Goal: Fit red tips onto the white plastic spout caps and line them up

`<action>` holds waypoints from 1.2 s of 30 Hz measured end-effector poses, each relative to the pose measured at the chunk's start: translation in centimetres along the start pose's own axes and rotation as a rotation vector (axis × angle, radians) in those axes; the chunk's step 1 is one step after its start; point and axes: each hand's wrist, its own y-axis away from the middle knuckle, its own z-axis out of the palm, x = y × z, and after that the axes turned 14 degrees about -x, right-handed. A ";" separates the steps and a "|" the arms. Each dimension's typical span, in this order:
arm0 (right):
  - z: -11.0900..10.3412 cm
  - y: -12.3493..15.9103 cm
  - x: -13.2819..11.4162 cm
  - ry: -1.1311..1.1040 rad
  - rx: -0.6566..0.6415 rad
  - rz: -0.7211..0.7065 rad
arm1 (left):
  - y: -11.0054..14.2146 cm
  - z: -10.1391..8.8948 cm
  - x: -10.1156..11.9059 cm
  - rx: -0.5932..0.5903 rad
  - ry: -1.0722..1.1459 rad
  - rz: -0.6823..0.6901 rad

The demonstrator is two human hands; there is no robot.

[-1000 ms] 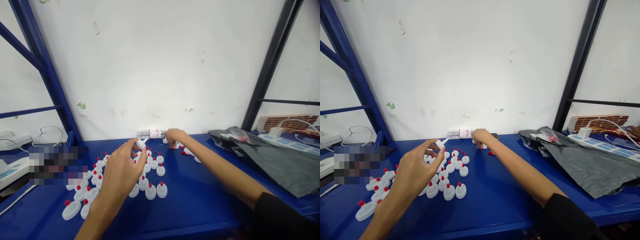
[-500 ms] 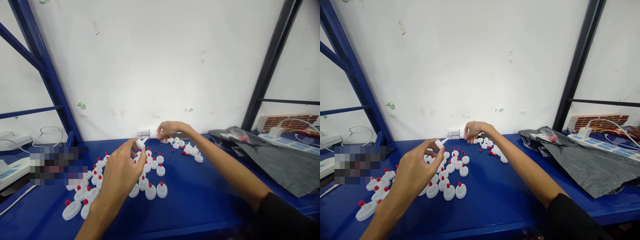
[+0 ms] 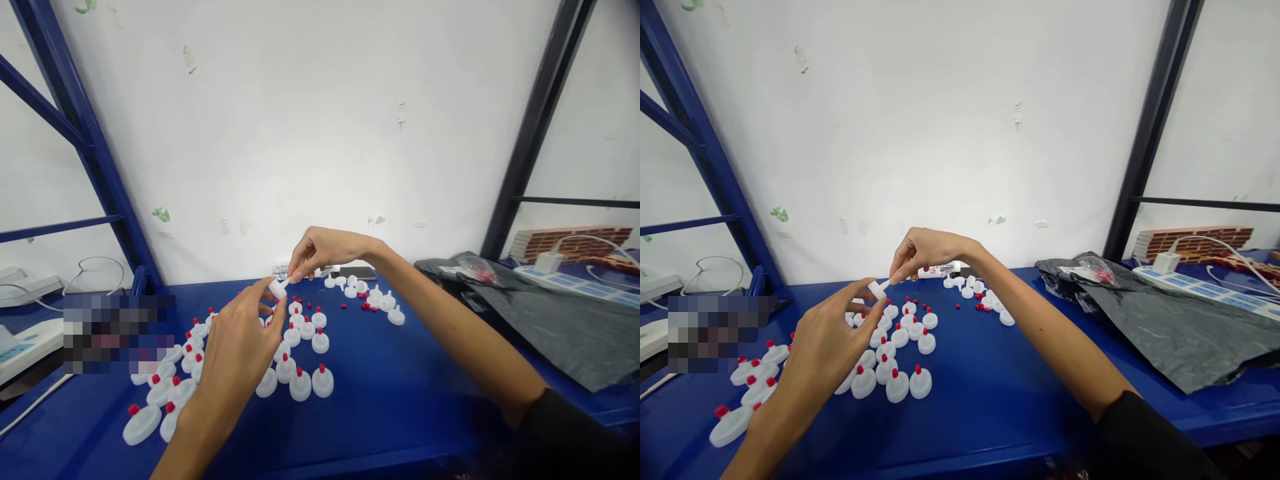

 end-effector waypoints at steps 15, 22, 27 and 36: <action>0.0 0.5 -0.7 0.071 -0.095 0.058 | 0.0 0.0 0.0 -0.071 -0.008 0.028; 1.5 -0.1 -2.5 0.256 -0.244 0.297 | 0.1 0.1 -0.1 0.022 -0.011 0.011; 5.1 -2.4 -4.3 0.394 -0.391 0.515 | 0.2 -0.1 0.1 0.031 -0.018 0.015; 8.1 -4.6 -4.0 0.540 -0.435 0.610 | 0.0 0.1 -0.2 0.045 -0.010 0.063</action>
